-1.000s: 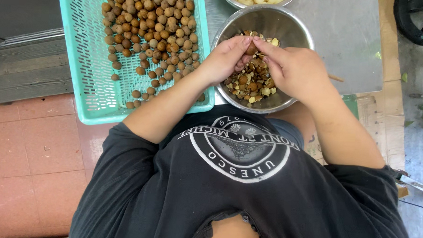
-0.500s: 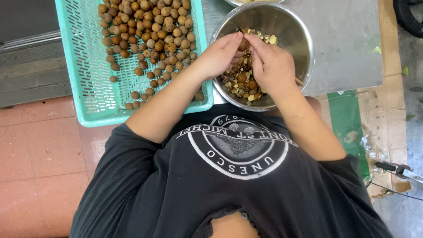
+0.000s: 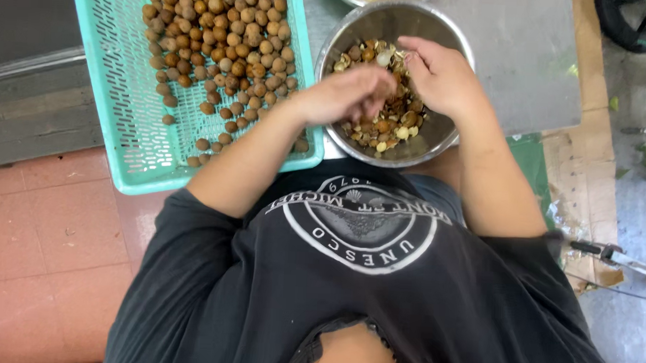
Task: The person peels brown nuts by hand, separating the shells from the kernels. Shells are placed into a metal bowl, and peeled kernels are placed into a separate bowl. The person handles the nuts one at a time from a green basket.
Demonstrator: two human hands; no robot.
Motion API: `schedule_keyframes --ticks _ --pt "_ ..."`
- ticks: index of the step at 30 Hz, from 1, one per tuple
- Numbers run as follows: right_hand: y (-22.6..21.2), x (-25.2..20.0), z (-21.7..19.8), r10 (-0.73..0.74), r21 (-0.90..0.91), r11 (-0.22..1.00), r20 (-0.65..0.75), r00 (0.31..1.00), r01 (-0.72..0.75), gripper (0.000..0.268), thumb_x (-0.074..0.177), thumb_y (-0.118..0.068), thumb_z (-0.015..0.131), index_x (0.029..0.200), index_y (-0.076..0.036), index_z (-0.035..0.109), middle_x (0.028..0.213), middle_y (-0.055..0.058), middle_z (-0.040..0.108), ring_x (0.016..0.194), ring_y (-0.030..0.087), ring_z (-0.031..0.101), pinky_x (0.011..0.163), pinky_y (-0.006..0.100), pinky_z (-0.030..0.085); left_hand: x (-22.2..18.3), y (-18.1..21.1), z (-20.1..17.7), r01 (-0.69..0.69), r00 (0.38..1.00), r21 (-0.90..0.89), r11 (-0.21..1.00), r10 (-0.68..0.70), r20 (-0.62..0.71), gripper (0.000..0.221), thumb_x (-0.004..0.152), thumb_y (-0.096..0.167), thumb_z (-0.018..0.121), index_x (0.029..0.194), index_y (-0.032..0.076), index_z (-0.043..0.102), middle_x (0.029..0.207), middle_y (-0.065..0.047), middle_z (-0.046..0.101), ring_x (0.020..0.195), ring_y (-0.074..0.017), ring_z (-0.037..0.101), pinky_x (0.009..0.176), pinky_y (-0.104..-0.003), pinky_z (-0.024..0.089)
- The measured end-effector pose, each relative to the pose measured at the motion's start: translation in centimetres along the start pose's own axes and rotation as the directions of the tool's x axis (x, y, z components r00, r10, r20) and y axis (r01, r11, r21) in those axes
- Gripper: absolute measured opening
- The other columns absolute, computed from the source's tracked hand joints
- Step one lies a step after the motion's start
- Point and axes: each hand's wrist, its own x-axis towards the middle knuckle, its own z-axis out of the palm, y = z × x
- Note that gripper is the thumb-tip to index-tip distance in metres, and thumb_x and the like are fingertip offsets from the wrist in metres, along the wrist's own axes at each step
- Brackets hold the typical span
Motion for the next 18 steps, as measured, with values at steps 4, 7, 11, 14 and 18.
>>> schedule_keyframes --ticks 4,7,11,14,18 --pt "0.2 -1.3 0.8 0.032 0.152 0.988 -0.015 0.999 -0.029 0.033 0.097 -0.001 0.063 0.129 0.002 0.052 0.1 0.014 0.069 0.088 0.015 0.067 0.075 0.03 0.054 0.8 -0.1 -0.7 -0.173 0.98 -0.284 0.943 0.137 -0.143 0.039 0.115 0.031 0.04 0.15 0.018 0.051 0.115 -0.002 0.059 0.105 -0.0113 0.056 0.092 -0.027 0.052" --pt "-0.4 -2.3 1.7 0.104 0.454 0.887 -0.025 0.994 -0.081 0.023 0.102 0.001 0.059 0.124 0.002 0.051 0.1 0.01 0.07 0.084 0.012 0.065 0.071 0.027 0.052 0.9 -0.7 -0.4 -0.247 0.951 -0.3 0.921 0.172 -0.256 0.038 0.113 0.028 0.042 0.149 0.018 0.045 0.125 -0.001 0.06 0.109 -0.011 0.058 0.095 -0.026 0.053" --pt "-1.9 -3.1 2.0 -0.037 0.533 0.842 -0.097 0.995 0.083 0.018 0.11 0.004 0.055 0.128 0.003 0.054 0.104 0.009 0.071 0.097 0.01 0.071 0.087 0.025 0.058 0.7 -1.2 -0.5 -0.328 0.898 -0.129 0.936 0.266 -0.35 0.036 0.114 0.026 0.045 0.148 0.013 0.05 0.129 -0.001 0.06 0.112 -0.0108 0.058 0.096 -0.026 0.053" --pt "-3.3 -3.2 1.5 -0.01 0.422 0.906 -0.065 0.998 0.036 0.025 0.108 0.002 0.056 0.134 0.002 0.056 0.092 0.006 0.072 0.085 0.009 0.07 0.078 0.023 0.056 0.8 -1.5 -0.5 -0.367 0.875 -0.143 0.919 0.29 -0.387 0.034 0.114 0.021 0.051 0.145 0.008 0.054 0.126 -0.002 0.063 0.111 -0.01 0.06 0.095 -0.025 0.053" --pt "-5.0 -2.5 1.6 0.033 0.415 0.91 -0.09 0.995 0.007 0.031 0.101 -0.001 0.066 0.132 0.001 0.062 0.095 0.004 0.073 0.076 0.008 0.066 0.069 0.024 0.055 1.2 -1.7 -0.1 -0.444 0.822 -0.106 0.89 0.357 -0.443 0.033 0.108 0.008 0.063 0.14 0.004 0.056 0.121 -0.003 0.065 0.109 -0.0087 0.062 0.095 -0.024 0.054"
